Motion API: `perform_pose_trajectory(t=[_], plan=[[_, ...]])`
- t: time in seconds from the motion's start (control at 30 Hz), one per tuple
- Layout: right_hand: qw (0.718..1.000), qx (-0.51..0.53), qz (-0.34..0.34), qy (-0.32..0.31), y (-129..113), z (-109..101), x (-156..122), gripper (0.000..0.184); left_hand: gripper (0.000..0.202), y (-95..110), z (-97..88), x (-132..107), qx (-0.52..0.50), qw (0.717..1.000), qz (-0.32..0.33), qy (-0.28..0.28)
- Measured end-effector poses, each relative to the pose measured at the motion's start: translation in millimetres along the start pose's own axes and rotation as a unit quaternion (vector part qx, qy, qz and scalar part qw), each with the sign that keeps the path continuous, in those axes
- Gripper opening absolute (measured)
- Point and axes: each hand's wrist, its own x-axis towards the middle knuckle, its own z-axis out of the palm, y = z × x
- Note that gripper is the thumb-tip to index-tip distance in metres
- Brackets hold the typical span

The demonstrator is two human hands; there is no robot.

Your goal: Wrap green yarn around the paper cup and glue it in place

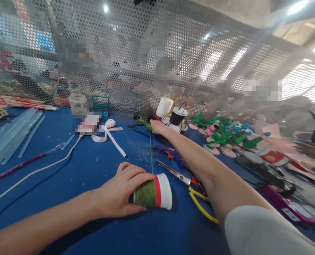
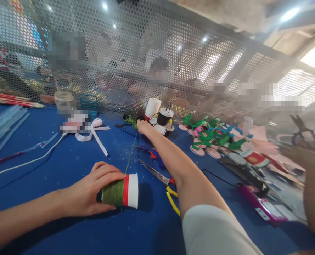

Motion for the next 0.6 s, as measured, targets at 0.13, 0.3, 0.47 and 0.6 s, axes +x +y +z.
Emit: perform_pose_trajectory(t=[0.13, 0.3, 0.47, 0.6], plan=[[0.999, 0.02, -0.012, 0.023, -2.0, -7.4, 2.7, 0.031, 0.061, 3.1, -5.4, 1.5, -0.054, 0.998, -0.006, -0.007], [0.995, 0.084, 0.041, 0.038, -5.8, -14.5, 1.5, 0.032, 0.064, 8.1, -13.5, 2.6, -0.115, 0.993, -0.001, 0.003], [0.98, 0.191, 0.041, -0.041, -8.6, -11.0, -7.2, 0.031, 0.064, 9.3, -15.0, 2.8, -0.126, 0.992, -0.002, 0.014], [0.963, 0.259, 0.033, -0.061, -15.4, -4.6, -12.4, 0.031, 0.066, 10.5, -13.5, 3.9, -0.135, 0.991, -0.004, 0.006]])
